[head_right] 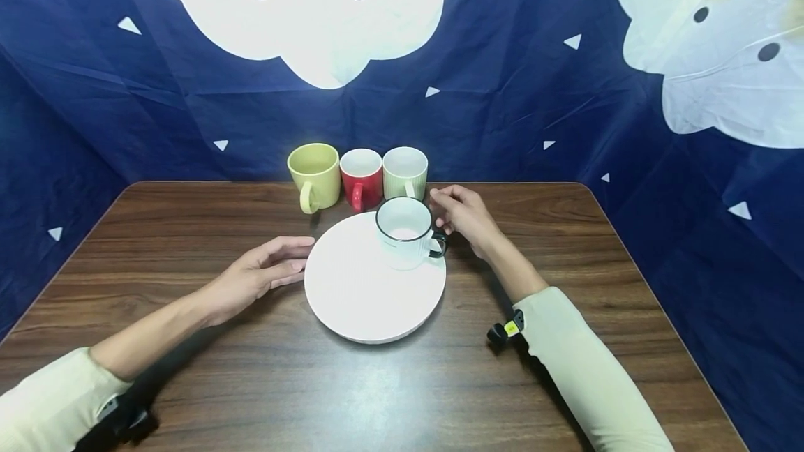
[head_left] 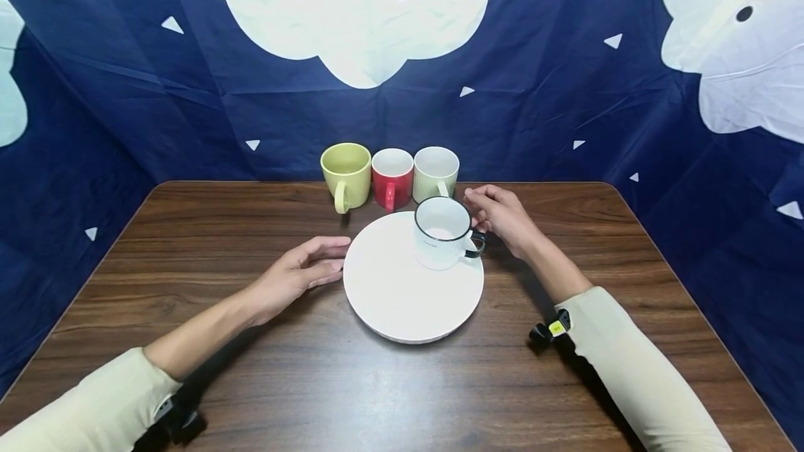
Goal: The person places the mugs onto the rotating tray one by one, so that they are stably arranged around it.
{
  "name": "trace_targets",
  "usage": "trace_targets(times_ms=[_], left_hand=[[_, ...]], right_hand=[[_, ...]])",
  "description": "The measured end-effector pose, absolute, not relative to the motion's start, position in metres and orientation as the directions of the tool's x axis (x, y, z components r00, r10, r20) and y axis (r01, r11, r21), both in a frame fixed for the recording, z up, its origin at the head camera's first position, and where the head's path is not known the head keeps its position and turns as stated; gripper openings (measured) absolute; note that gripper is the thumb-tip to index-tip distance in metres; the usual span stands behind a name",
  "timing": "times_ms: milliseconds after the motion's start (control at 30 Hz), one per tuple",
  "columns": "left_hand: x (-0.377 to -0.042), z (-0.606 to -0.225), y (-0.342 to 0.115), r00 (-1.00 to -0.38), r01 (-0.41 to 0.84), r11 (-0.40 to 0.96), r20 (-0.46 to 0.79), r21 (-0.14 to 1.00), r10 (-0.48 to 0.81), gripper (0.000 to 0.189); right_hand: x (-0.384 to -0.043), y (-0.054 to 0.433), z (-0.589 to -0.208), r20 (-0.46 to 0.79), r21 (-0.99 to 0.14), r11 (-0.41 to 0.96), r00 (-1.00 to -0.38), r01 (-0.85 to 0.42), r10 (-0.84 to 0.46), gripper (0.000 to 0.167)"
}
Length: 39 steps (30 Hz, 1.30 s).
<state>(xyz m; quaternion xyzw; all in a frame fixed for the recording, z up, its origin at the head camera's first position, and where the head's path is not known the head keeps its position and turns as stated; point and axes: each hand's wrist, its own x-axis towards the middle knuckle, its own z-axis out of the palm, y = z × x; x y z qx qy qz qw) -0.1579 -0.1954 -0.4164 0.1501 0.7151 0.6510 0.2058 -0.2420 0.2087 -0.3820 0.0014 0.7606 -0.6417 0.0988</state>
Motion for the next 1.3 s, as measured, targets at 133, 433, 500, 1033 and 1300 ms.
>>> trace_targets(times_ms=[133,433,500,1033,1300], left_hand=[[-0.151,-0.416,-0.194,-0.88,-0.056,0.109,-0.1,0.992,0.464,0.056],[-0.135,-0.409,-0.185,-0.904,-0.043,0.199,-0.123,0.979,0.41,0.058],[-0.133,-0.409,-0.184,-0.909,-0.037,0.232,-0.129,0.972,0.395,0.061],[-0.132,-0.41,-0.183,-0.911,-0.013,0.214,-0.1,0.977,0.4,0.072],[-0.137,-0.41,-0.184,-0.914,-0.022,0.239,-0.116,0.971,0.389,0.07]], right_hand=[[-0.246,0.206,-0.382,-0.156,-0.975,0.178,-0.978,0.13,-0.136,0.031],[-0.252,0.196,-0.381,-0.162,-0.969,0.214,-0.975,0.128,-0.151,0.035],[-0.254,0.193,-0.382,-0.171,-0.963,0.237,-0.973,0.131,-0.157,0.04],[-0.26,0.182,-0.384,-0.187,-0.934,0.338,-0.965,0.116,-0.186,0.04],[-0.261,0.183,-0.384,-0.167,-0.939,0.333,-0.961,0.088,-0.218,0.035]])
